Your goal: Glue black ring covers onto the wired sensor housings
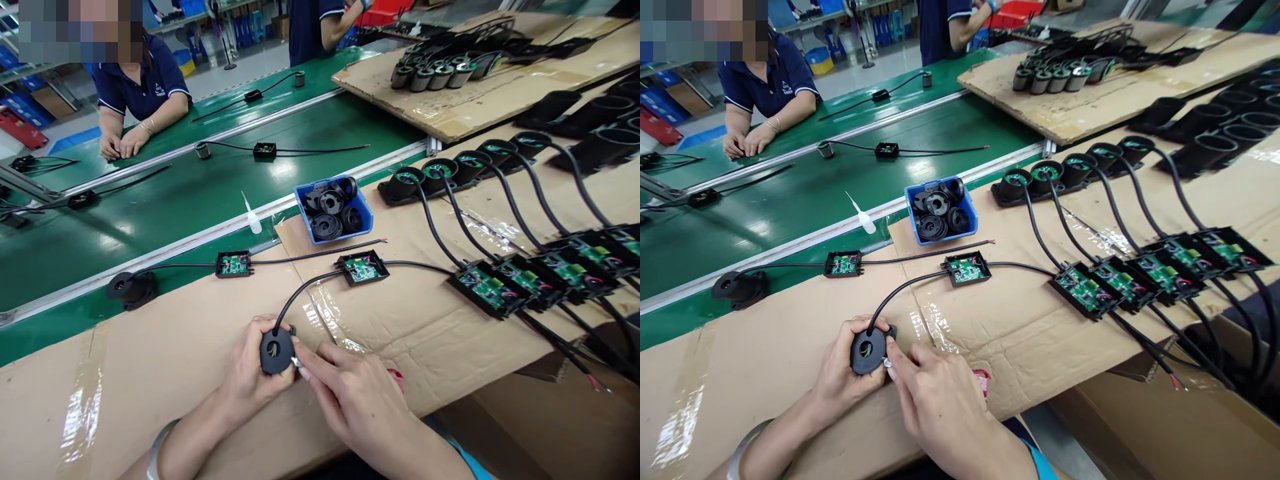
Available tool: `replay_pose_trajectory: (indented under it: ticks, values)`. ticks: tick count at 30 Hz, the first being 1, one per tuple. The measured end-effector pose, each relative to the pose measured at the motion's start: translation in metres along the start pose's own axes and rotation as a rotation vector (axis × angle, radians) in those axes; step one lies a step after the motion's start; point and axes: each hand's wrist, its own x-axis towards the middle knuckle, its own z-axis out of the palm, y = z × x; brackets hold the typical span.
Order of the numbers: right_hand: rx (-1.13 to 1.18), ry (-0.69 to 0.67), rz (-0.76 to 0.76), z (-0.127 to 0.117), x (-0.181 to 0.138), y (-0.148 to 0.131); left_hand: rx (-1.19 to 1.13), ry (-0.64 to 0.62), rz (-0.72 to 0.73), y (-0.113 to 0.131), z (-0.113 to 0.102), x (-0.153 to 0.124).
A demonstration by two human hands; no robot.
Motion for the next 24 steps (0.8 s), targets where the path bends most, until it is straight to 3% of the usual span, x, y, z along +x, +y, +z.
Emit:
replay_pose_trajectory:
  ticks: [5,9,24]
  values:
    - [0.028,0.031,0.017,-0.0003,0.0018,0.0041,-0.008,0.015,0.035,0.0002,0.0007,0.0007]
    - [0.153,-0.017,0.062,-0.0054,0.0016,0.0035,0.001,0.019,0.04,-0.0008,0.0014,0.0007]
    - [0.216,-0.087,0.093,-0.0056,0.0009,0.0024,0.006,0.012,0.111,-0.0046,0.0028,-0.0015]
